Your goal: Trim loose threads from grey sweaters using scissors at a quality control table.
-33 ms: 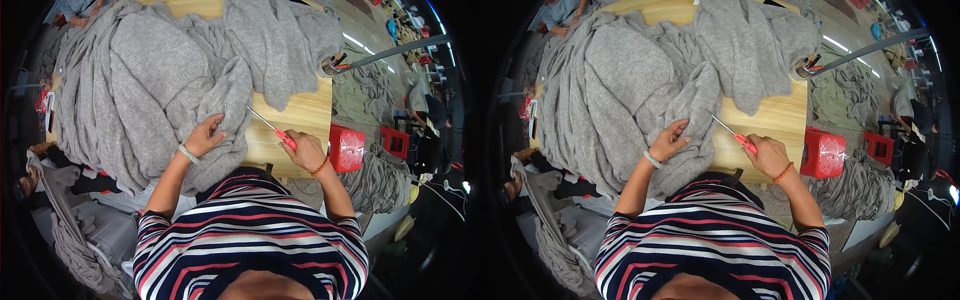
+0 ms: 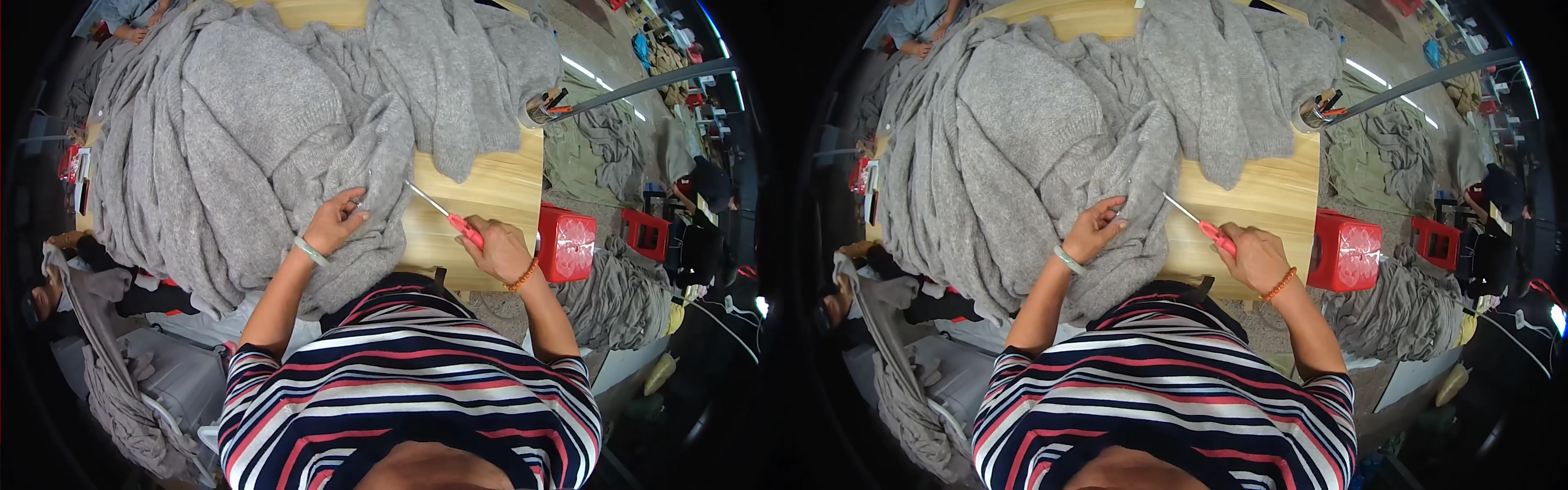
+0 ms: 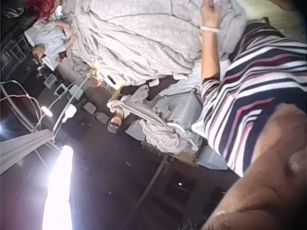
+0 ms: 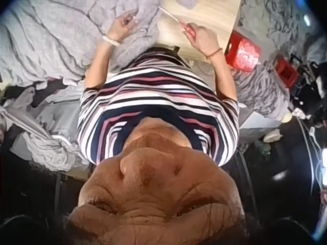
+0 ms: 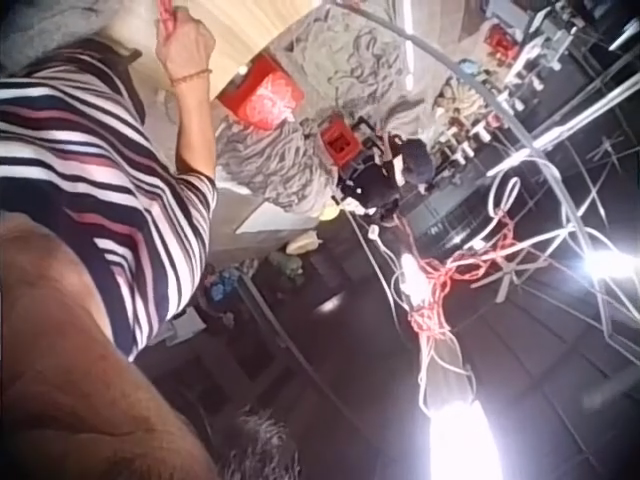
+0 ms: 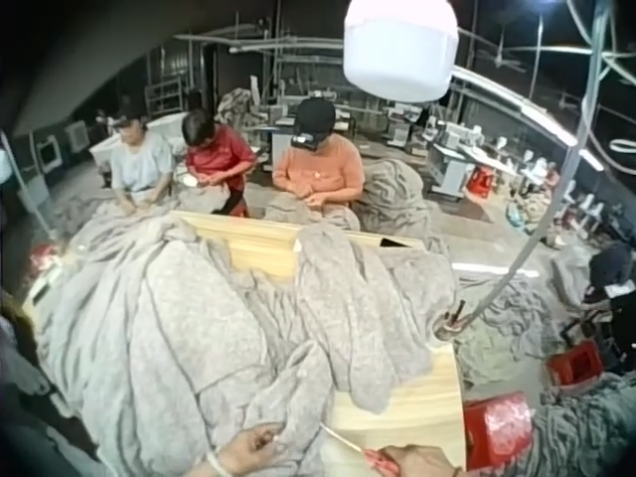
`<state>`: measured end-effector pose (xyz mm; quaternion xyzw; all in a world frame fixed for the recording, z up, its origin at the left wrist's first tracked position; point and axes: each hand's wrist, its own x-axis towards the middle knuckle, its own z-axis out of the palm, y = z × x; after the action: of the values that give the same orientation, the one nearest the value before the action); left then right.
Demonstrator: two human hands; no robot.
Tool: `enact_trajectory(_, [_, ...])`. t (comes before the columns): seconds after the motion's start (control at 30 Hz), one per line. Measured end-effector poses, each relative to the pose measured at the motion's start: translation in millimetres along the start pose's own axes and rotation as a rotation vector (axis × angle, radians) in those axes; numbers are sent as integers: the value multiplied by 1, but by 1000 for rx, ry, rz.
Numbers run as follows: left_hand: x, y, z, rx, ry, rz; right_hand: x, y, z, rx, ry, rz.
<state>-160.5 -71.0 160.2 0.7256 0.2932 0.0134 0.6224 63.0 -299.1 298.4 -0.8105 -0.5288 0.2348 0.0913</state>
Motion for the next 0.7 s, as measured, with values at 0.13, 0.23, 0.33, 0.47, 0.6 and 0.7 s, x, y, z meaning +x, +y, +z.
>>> enact_trajectory(0.13, [21, -16, 15, -520, 163, 13, -7, -15, 2, 8, -261, -71])
enact_trajectory(0.23, [18, -28, 13, -445, 331, -124, -10, -24, -5, 112, -275, -175])
enact_trajectory(0.33, [11, -52, 9, 189, 504, -20, -10, -12, -1, -22, -171, -62])
enact_trajectory(0.47, [17, -23, 13, -9, 452, -146, -25, -2, 5, 112, -277, -77])
enact_trajectory(0.6, [-2, -21, 16, -122, 508, -56, -13, -1, 21, 183, -231, -63])
enact_trajectory(0.7, [-12, -18, 29, 99, 460, 36, -2, 3, 31, 37, -88, -96])
